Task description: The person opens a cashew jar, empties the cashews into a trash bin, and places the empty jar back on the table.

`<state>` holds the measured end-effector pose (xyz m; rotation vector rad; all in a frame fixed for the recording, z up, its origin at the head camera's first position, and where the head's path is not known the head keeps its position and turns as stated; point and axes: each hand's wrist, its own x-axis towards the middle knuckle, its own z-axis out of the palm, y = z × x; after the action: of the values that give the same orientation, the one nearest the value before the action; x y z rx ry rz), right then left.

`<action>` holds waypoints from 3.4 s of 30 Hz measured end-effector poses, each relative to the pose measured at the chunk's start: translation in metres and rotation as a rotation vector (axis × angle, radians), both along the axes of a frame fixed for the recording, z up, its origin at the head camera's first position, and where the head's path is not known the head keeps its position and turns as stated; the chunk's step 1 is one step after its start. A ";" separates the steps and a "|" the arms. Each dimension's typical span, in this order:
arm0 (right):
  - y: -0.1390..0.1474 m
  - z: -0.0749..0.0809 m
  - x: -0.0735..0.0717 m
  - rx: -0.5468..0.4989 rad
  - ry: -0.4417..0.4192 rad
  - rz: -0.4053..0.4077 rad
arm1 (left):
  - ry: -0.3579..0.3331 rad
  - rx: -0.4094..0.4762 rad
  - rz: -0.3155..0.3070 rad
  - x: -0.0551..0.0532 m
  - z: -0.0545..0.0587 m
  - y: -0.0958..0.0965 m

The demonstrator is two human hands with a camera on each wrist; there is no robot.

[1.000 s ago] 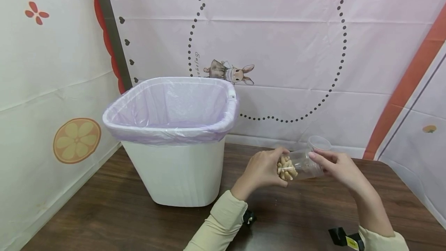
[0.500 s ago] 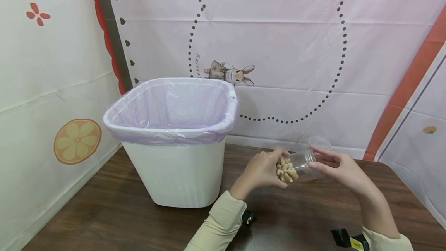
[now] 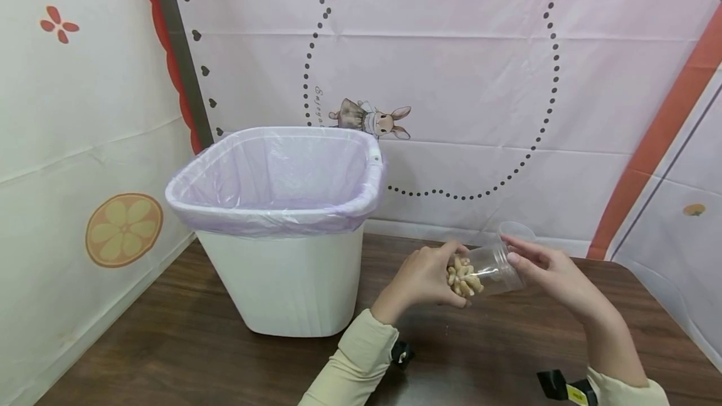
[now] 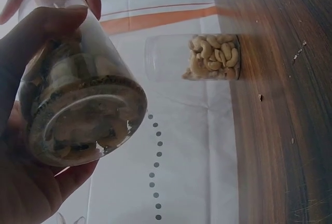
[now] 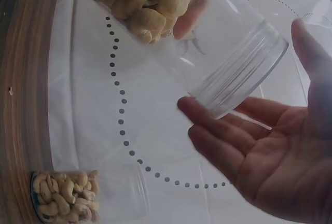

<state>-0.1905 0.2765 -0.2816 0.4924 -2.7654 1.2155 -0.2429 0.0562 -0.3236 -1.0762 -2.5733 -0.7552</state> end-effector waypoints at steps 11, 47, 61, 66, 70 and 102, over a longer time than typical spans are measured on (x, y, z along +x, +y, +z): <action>-0.008 -0.001 -0.001 0.127 -0.055 -0.116 | 0.140 -0.034 0.062 -0.001 -0.001 -0.001; 0.006 -0.002 0.002 -0.132 -0.100 0.061 | 0.004 -0.025 0.003 0.001 0.002 -0.002; 0.001 0.003 -0.001 -0.005 -0.082 0.004 | 0.122 -0.054 0.052 -0.001 -0.001 -0.001; -0.004 0.001 -0.002 0.042 -0.121 -0.071 | 0.188 -0.080 0.069 -0.002 -0.002 0.001; -0.007 0.001 -0.002 0.107 -0.139 -0.131 | 0.236 -0.096 0.069 -0.001 -0.003 0.002; 0.008 0.000 0.006 -0.133 -0.060 0.114 | -0.001 -0.010 -0.036 0.001 0.000 0.001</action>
<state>-0.1841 0.2845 -0.2812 0.6182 -2.7141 1.4499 -0.2422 0.0571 -0.3233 -1.1284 -2.5677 -0.7531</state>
